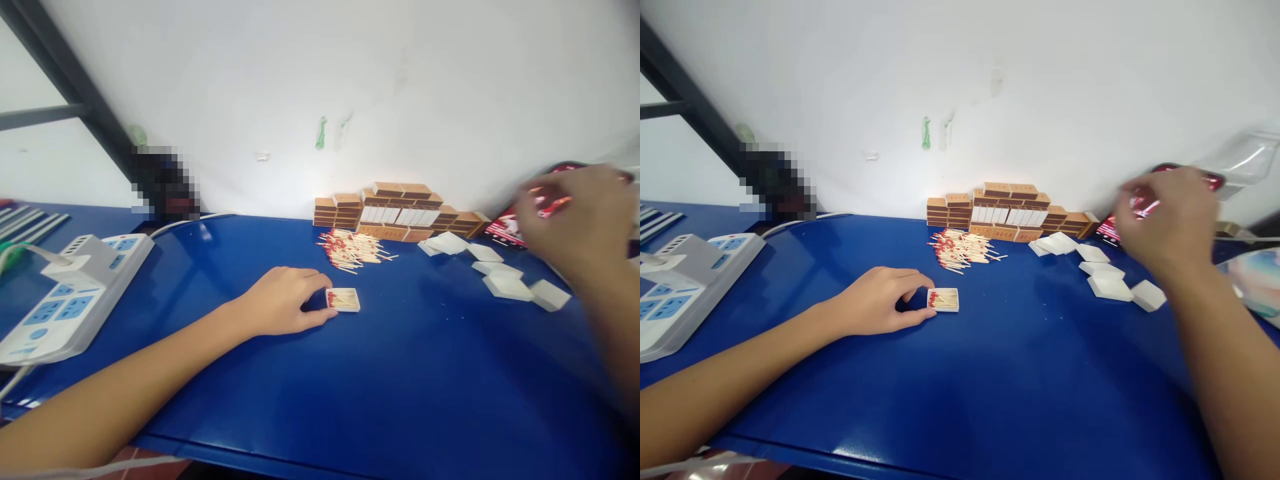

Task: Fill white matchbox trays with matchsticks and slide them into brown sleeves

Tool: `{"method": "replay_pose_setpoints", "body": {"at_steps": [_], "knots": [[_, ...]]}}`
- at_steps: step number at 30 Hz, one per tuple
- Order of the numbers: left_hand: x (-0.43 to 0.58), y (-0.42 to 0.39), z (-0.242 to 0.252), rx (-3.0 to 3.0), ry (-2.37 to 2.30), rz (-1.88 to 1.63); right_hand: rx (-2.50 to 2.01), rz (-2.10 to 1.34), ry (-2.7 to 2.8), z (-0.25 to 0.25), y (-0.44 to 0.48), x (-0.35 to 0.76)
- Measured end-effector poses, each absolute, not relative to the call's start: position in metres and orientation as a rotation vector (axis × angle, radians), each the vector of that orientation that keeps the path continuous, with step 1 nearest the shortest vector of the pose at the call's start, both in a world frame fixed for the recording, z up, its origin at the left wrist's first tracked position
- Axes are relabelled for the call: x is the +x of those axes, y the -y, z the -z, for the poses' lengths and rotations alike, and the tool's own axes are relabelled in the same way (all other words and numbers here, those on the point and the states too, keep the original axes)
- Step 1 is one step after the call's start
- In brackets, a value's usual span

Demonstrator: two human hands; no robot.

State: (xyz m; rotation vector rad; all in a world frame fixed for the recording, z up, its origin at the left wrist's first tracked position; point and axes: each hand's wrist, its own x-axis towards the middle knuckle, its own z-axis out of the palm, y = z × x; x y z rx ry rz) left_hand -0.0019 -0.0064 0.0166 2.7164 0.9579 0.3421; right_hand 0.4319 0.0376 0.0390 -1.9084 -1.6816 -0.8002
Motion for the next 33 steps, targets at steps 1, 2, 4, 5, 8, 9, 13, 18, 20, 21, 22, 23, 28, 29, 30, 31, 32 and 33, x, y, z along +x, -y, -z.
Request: {"method": "replay_pose_setpoints", "body": {"at_steps": [1,2,4,5,8,9,13,18,20,21,22,23,28,29,30,31,32,33], "knots": [[-0.002,0.007,-0.017,2.719,-0.956,-0.345,-1.817,0.638,1.775,-0.04,-0.037,0.414],[-0.002,0.007,-0.017,2.723,-0.954,-0.349,-1.732,0.432,1.886,-0.039,-0.037,0.397],[-0.002,0.007,-0.017,2.728,-0.948,-0.355,-1.56,0.068,2.133,-0.033,-0.035,0.369],[-0.002,0.007,-0.017,2.728,-0.948,-0.359,-1.499,-0.065,2.252,-0.029,-0.034,0.357],[-0.002,0.006,-0.017,2.729,-0.952,-0.365,-1.474,-0.214,2.381,-0.015,-0.035,0.338],[-0.002,0.006,-0.017,2.728,-0.954,-0.364,-1.475,-0.215,2.386,-0.011,-0.036,0.335],[-0.003,0.006,-0.016,2.727,-0.963,-0.364,-1.447,-0.281,2.396,-0.003,-0.038,0.333],[-0.002,0.006,-0.016,2.737,-0.959,-0.367,-1.458,-0.202,2.327,0.0,-0.037,0.328],[-0.002,0.006,-0.016,2.738,-0.96,-0.367,-1.468,-0.175,2.296,0.002,-0.036,0.322],[-0.002,0.006,-0.016,2.738,-0.961,-0.367,-1.473,-0.185,2.294,0.003,-0.036,0.32],[-0.002,0.006,-0.016,2.739,-0.961,-0.368,-1.479,-0.205,2.298,0.004,-0.036,0.318],[-0.002,0.006,-0.017,2.74,-0.96,-0.368,-1.482,-0.224,2.304,0.004,-0.036,0.317],[-0.002,0.006,-0.017,2.75,-0.968,-0.366,-1.497,-0.264,2.287,-0.005,-0.03,0.314],[-0.002,0.006,-0.016,2.751,-0.967,-0.365,-1.488,-0.28,2.279,-0.008,-0.026,0.311],[-0.002,0.006,-0.016,2.752,-0.964,-0.367,-1.469,-0.304,2.276,-0.011,-0.02,0.305],[-0.002,0.006,-0.016,2.751,-0.961,-0.369,-1.434,-0.341,2.283,-0.014,-0.013,0.297],[-0.002,0.006,-0.015,2.748,-0.959,-0.372,-1.396,-0.381,2.293,-0.016,-0.005,0.288],[-0.002,0.006,-0.015,2.745,-0.96,-0.376,-1.354,-0.421,2.317,-0.018,0.003,0.278]]}}
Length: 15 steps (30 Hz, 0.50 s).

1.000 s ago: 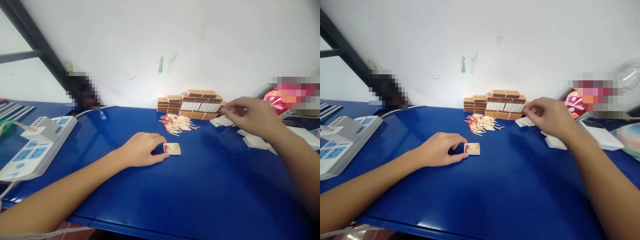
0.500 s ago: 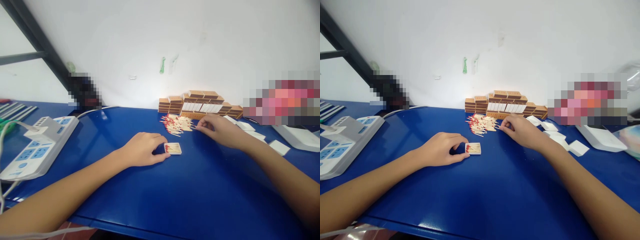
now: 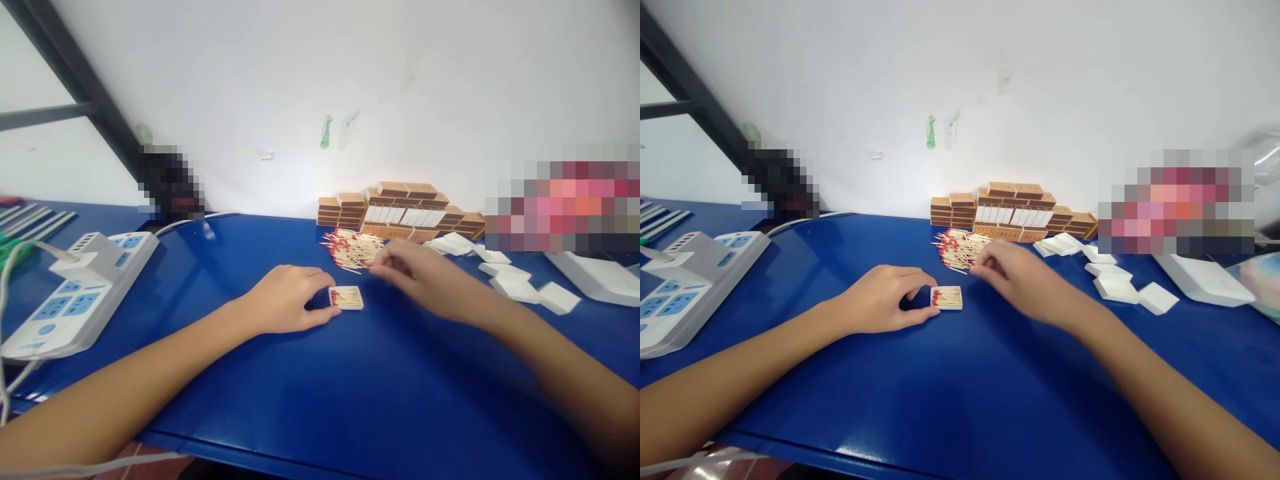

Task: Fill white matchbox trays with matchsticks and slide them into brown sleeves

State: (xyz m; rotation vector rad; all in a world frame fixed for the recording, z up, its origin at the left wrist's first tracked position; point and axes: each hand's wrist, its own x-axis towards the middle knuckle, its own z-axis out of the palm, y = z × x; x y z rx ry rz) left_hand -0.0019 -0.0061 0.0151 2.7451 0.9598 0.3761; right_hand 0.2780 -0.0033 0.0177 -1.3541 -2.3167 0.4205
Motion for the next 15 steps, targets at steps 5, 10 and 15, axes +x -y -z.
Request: {"method": "replay_pose_setpoints", "body": {"at_steps": [5,10,15], "knots": [[-0.002,0.007,-0.015,2.752,-0.955,-0.394,-1.258,-0.503,2.405,-0.018,0.026,0.245],[-0.001,0.01,-0.015,2.76,-0.95,-0.393,-1.305,-0.353,2.239,-0.011,0.01,0.262],[0.0,0.011,-0.015,2.757,-0.935,-0.388,-1.296,-0.3,2.282,0.005,-0.001,0.262]]}}
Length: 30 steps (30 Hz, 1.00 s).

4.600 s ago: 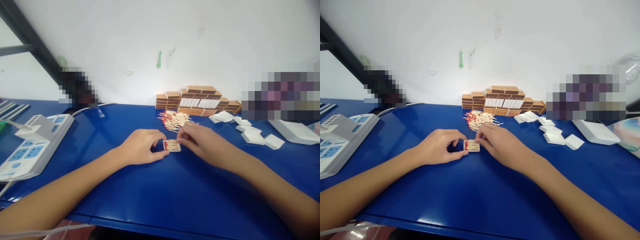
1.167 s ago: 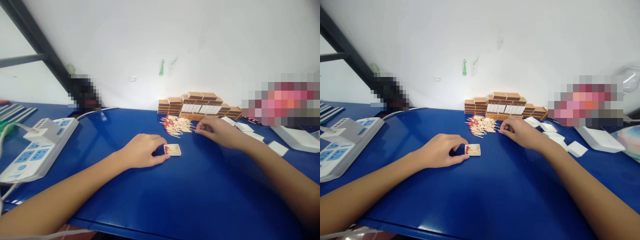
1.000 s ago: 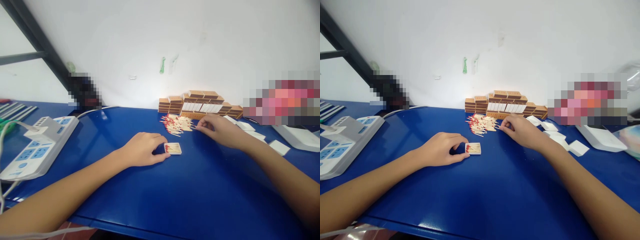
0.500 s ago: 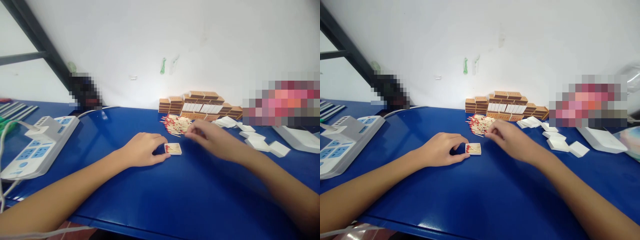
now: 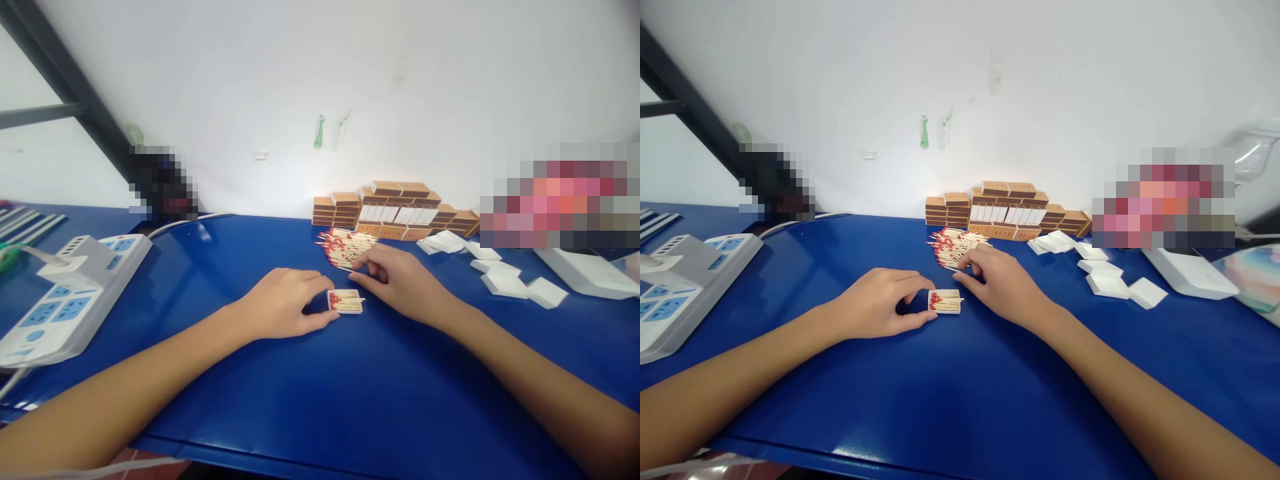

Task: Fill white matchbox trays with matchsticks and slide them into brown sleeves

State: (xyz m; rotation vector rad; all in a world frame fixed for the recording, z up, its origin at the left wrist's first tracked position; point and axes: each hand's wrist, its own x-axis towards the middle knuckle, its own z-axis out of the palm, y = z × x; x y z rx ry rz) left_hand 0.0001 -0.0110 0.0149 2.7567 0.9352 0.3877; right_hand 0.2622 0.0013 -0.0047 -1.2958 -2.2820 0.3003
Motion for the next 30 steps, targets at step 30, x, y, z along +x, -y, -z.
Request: {"method": "replay_pose_setpoints", "body": {"at_steps": [30], "knots": [[-0.003,0.004,-0.014,2.756,-1.001,-0.403,-1.286,-0.354,2.383,-0.011,0.003,0.269]]}}
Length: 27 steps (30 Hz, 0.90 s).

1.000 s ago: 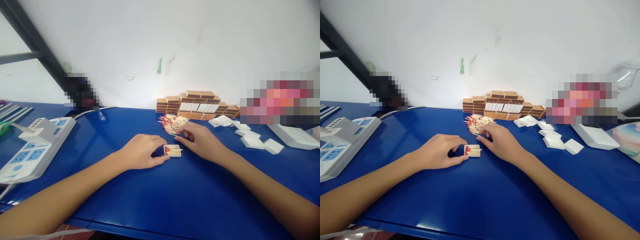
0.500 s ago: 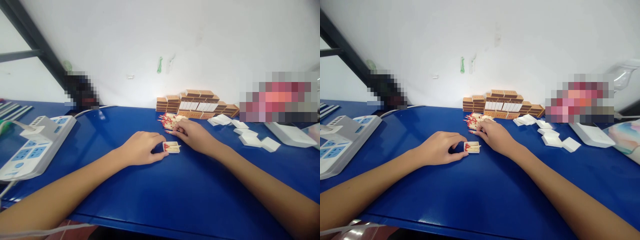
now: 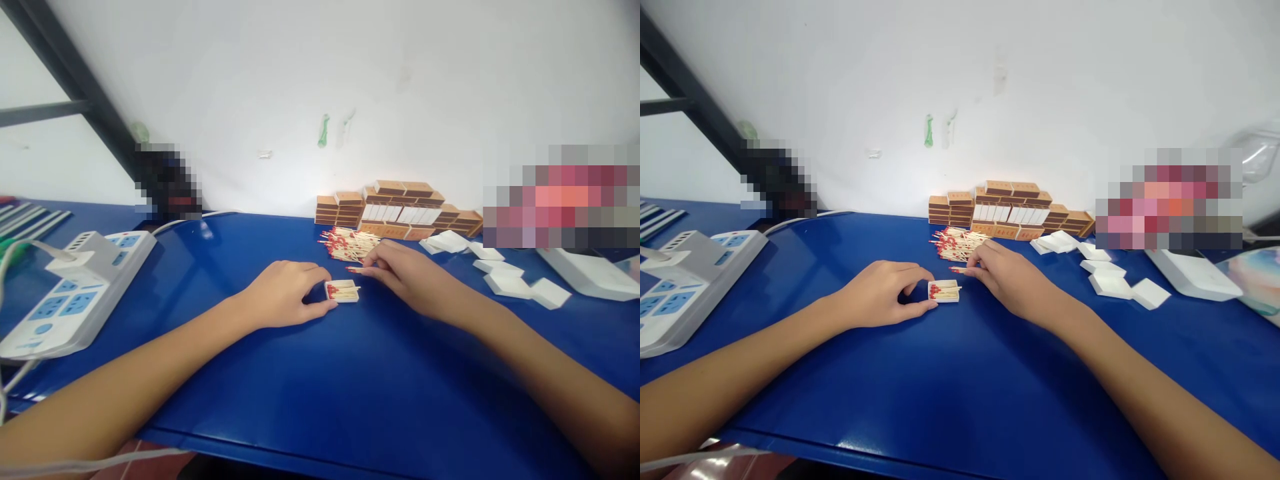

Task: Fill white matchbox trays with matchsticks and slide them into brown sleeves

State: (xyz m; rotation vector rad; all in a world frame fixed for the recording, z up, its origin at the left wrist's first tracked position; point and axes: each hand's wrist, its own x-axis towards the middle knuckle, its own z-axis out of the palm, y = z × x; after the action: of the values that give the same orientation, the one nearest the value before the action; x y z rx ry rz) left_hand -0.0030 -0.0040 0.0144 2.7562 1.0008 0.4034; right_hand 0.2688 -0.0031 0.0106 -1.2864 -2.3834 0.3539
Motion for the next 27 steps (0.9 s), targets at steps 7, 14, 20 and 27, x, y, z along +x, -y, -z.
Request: {"method": "replay_pose_setpoints", "body": {"at_steps": [7,14,20,27], "knots": [[-0.003,0.006,-0.013,2.765,-1.006,-0.396,-1.312,-0.343,2.504,-0.013,0.026,0.239],[-0.002,0.005,-0.014,2.74,-0.997,-0.39,-1.285,-0.362,2.476,-0.021,0.022,0.255],[-0.002,0.006,-0.015,2.754,-1.009,-0.384,-1.286,-0.487,2.515,-0.017,0.019,0.262],[-0.003,0.004,-0.013,2.765,-0.985,-0.408,-1.267,-0.494,2.496,-0.015,0.02,0.259]]}}
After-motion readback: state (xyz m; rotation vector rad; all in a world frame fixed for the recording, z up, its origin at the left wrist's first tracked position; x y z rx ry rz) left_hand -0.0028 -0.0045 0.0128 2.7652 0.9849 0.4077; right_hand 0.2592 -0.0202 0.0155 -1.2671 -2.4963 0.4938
